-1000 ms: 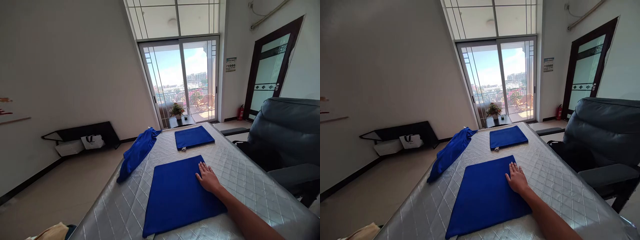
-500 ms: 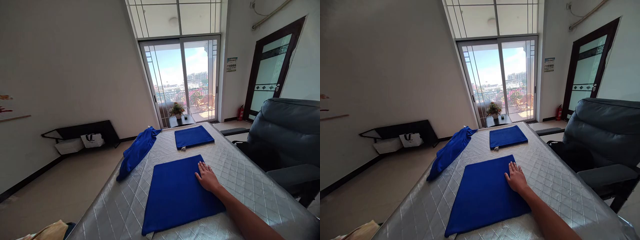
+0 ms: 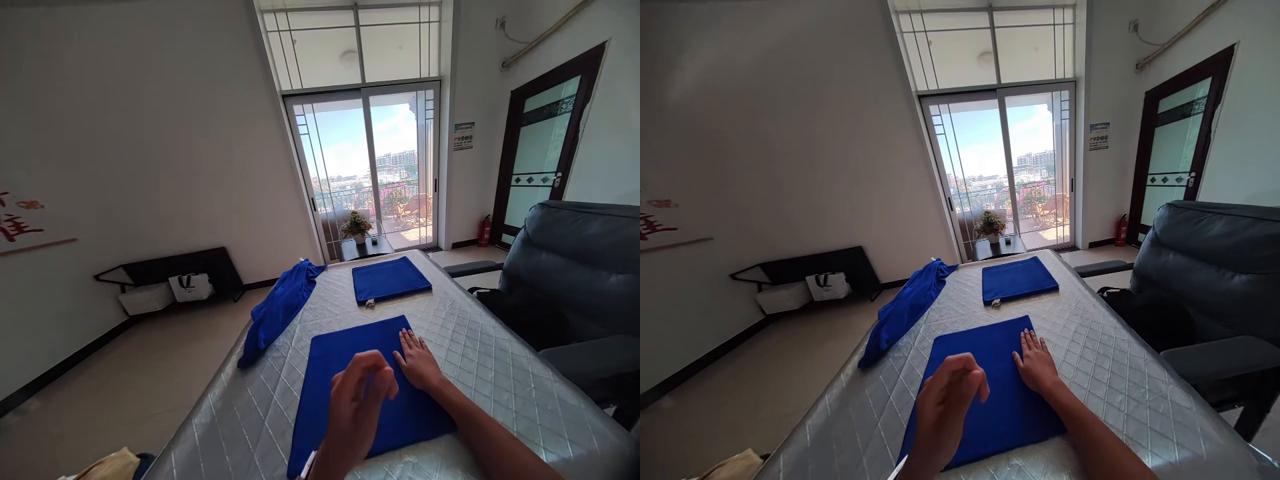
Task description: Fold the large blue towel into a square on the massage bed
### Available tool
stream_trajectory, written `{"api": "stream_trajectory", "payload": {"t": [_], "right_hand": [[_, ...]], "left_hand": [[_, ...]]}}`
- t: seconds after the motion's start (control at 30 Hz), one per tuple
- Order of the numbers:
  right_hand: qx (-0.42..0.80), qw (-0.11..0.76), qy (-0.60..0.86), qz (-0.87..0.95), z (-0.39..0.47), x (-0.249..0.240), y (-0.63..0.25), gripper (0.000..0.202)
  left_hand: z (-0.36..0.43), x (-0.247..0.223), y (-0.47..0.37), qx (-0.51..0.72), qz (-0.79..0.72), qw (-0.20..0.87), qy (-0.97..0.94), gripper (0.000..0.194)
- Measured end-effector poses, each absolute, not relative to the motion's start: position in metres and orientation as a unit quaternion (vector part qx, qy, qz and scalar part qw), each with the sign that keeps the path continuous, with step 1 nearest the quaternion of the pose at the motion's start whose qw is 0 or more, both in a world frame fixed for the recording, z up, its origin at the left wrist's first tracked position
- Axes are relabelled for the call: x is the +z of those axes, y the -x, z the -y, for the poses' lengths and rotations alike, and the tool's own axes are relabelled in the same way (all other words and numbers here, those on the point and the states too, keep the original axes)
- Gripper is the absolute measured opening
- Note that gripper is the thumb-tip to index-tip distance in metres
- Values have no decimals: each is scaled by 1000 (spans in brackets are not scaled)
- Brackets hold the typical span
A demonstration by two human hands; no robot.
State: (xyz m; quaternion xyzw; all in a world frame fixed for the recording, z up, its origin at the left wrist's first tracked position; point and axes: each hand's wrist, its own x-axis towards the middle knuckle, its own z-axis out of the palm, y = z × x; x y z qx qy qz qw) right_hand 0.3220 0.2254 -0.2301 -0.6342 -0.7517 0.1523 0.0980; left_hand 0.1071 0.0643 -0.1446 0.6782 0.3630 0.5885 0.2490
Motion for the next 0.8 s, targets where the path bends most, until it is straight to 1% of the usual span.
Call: {"api": "stream_trajectory", "payload": {"t": [0.07, 0.13, 0.2, 0.3, 0.37, 0.47, 0.63, 0.8], "right_hand": [[146, 96, 636, 752, -226, -231, -322, 76], [141, 94, 637, 752, -226, -232, -321, 75], [137, 93, 636, 754, -227, -233, -321, 74], [129, 93, 637, 754, -228, -234, -320, 73], [125, 94, 639, 753, -228, -235, -320, 72], [128, 95, 638, 753, -229, -236, -319, 73], [127, 83, 643, 750, -230, -238, -320, 75], [119, 69, 644, 752, -231, -242, -321, 75]], "left_hand": [[-112, -121, -135, 522, -385, 291, -703, 32], [-153, -120, -153, 444, -404, 287, -746, 38], [-182, -142, -159, 372, -459, 221, -776, 39], [-204, -191, -154, 276, -522, 116, -798, 41], [-209, -216, -148, 205, -545, 70, -810, 50], [-212, -230, -136, 116, -570, 33, -813, 62], [-207, -226, -86, 55, -621, 5, -782, 70], [-193, -233, -17, 42, -689, -15, -723, 76]]}}
